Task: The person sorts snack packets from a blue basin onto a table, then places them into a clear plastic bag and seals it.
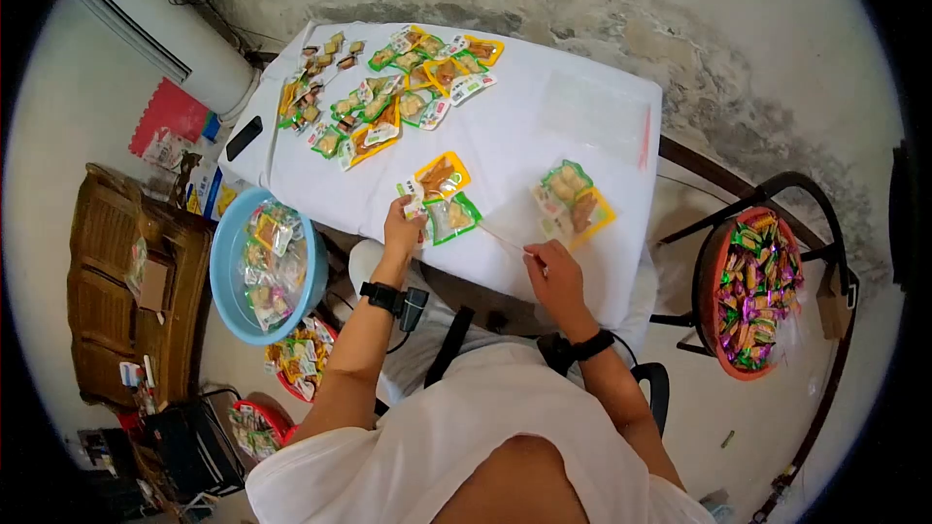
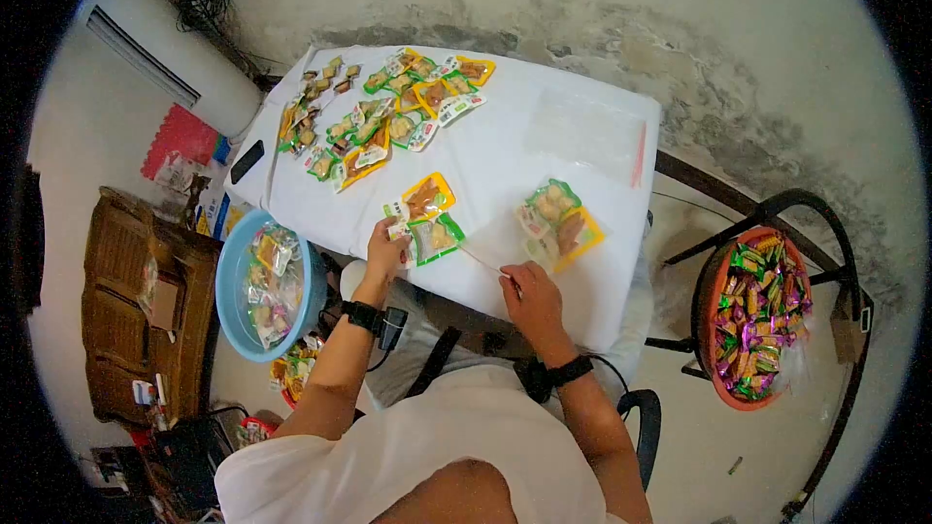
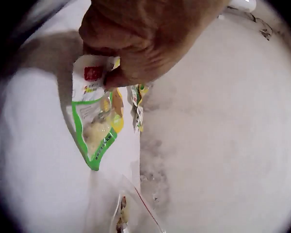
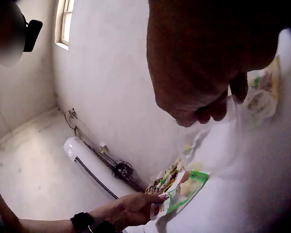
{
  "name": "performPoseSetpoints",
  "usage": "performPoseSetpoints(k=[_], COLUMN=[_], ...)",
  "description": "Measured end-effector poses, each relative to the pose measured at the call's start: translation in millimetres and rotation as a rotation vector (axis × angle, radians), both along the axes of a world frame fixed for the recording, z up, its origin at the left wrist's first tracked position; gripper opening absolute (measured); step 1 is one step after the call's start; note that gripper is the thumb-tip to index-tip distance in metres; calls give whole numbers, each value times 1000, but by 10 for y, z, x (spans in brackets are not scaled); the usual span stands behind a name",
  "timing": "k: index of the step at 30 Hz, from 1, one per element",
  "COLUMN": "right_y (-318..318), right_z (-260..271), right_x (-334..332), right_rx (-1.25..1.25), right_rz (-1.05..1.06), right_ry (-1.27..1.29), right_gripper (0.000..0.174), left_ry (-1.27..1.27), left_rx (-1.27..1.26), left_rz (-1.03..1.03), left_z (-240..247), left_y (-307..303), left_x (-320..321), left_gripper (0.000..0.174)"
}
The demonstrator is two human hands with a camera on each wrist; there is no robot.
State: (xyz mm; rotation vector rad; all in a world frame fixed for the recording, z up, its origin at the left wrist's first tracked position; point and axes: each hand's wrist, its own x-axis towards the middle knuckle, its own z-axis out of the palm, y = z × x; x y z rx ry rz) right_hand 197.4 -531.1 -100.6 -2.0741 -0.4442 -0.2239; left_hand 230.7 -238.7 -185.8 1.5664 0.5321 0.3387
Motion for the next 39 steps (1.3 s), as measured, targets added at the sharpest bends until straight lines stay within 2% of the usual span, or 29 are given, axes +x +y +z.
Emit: performPoseSetpoints(k=[2,3,6,8,10,11,13,17,21,24,26,28,29,30,32,35,39], right_y=[6,14,-10,8,6,13,17,42,16,0,1,5,5,4,-4,1,11], right_z=[2,-14,-80,-78,-77,-81,-66,-68,-88,-56,-35,-43,-58,-67,-57,-68,-96], right_x=[-3,5,23,20,25,27,16,-7,-18,-12,-28,-50,-56,-57,-51,-65,-55], right_rx=[-19,-19,-11,76,60,87,115,143,106,79,89,100,94,88,102,106,126], right_rz=[-23,-25,-53,-57,-76,-86,-95,-100,-126,-106,-101,-90,-82,-74,-65,-62,-59], right_ry=[-12,-13,-20,-38,-18,-9,1,8,-110,-220,-192,-159,-162,-164,-166,-150,-187], right_gripper=[6,6,5,7,6,6,6,7,7,8,8,8,8,8,8,8,9], left_ry=[287,279,183,153,174,176,196,229,274,207,218,236,237,238,211,242,276], left_rx=[163,77,114,50,-261,-262,-489,-528,-505,-505,-493,-599,-712,-710,-779,-828,-652], left_rz=[-157,-161,-171,-248,-198,-211,-282,-429,-370,-403,-456,-511,-404,-407,-625,-601,-656], left_z=[187,159,55,178,470,562,711,909,764,540,471,431,588,591,567,445,235], left_y=[-25,-28,66,150,99,54,-12,-505,-942,-1140,-1213,-1302,-1474,-1502,-1542,-1695,-1834], left_x=[-72,-97,-312,-498,-687,-763,-882,-849,-589,-385,-291,-196,-164,-114,-19,139,343], left_gripper=[38,33,28,22,18,18,16,17,16,16,15,19,23,23,31,37,39])
